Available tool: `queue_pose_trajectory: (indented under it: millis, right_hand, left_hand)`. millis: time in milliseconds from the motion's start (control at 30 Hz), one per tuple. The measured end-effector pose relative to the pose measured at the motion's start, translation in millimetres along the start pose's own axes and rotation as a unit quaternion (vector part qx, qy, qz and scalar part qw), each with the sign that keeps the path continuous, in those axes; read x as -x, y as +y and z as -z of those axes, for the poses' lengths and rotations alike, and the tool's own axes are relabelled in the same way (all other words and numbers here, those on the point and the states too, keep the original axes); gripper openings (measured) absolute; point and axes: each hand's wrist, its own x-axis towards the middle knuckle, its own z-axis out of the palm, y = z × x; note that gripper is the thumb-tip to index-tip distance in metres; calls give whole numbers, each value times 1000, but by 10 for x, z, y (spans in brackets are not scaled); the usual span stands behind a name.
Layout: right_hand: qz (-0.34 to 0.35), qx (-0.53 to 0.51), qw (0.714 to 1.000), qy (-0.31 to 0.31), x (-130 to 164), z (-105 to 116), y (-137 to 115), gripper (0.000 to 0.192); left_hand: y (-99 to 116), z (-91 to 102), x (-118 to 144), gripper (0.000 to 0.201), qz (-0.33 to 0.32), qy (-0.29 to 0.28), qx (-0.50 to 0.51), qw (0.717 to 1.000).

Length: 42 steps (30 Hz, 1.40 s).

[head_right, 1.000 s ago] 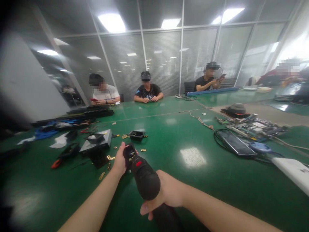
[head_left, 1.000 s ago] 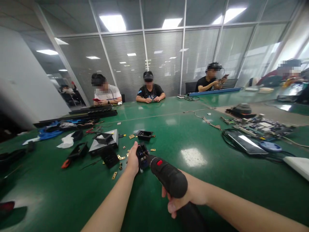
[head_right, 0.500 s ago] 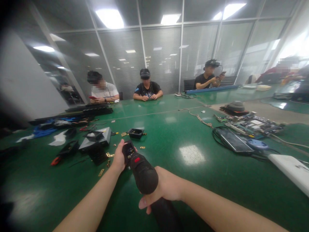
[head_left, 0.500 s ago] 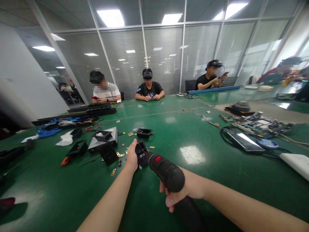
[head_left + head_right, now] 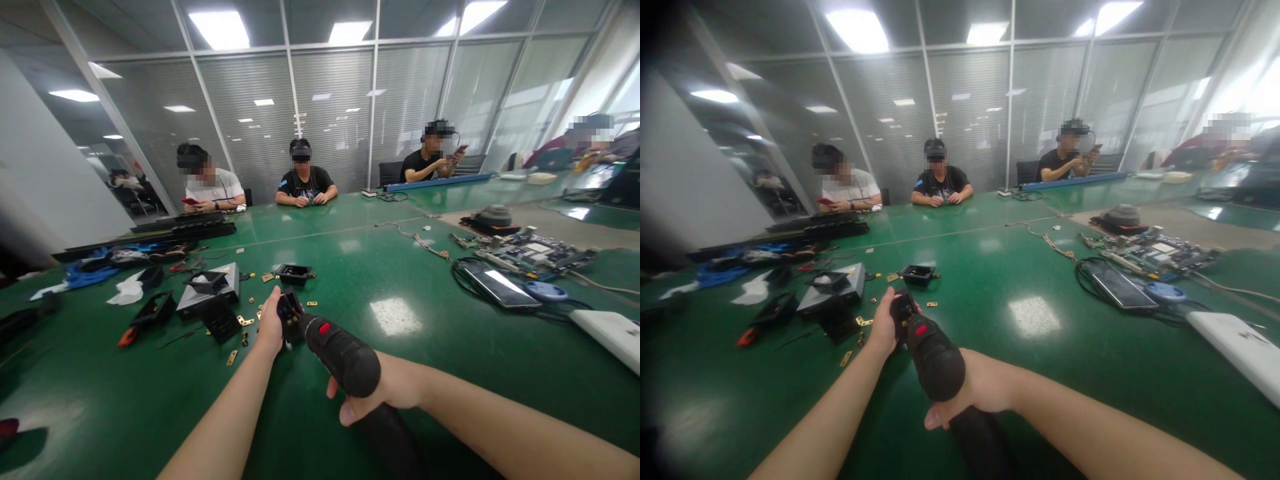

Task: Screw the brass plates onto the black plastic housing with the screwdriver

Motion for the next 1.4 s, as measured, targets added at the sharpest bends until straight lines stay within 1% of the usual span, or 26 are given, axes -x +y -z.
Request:
queue_pose_trajectory:
  millis: [167,267,433,567,700,800,967,1033,1133,1267,1400]
  right_hand:
    - [12,24,999,32,17,72,-23,75]
    - [12,18,1000,19,16,129,12,79]
    - [21,1,1000,8,30,182,55,98]
    - [30,10,999,11,37,171,64,102]
    - [22,15,1000,15,37,157,78,106]
    - [12,19,1000,13,53,158,84,102]
    - [13,21,1000,18,90,163,82,77]
    - [13,25,999,16,93,165,77,73]
    - [5,28,999,16,82,160,63,71]
    - [16,25,1000,9,59,142,45,69]
    - [20,20,1000,12,45,134,49,75]
  left_hand:
    - [-10,-8,-26,72,1,10,12,1000]
    - [-9,-21,-37,69,7,24,21,999]
    - [8,-66,-31,66,8,33,36,999]
    - [14,-90,-19,62,2,27,44,999]
    - [-7,-85,-26,62,-9,29,48,998]
    - [-29,-75,-33,65,-16,31,54,998]
    - [-45,-59,-34,72,-12,35,45,998]
    - [-43,-53,-34,73,-15,37,42,998]
    - [-30,-49,-27,71,-12,38,46,998]
    - [-4,-52,-4,69,-12,31,32,999]
    - [12,-47,8,71,-7,22,25,999]
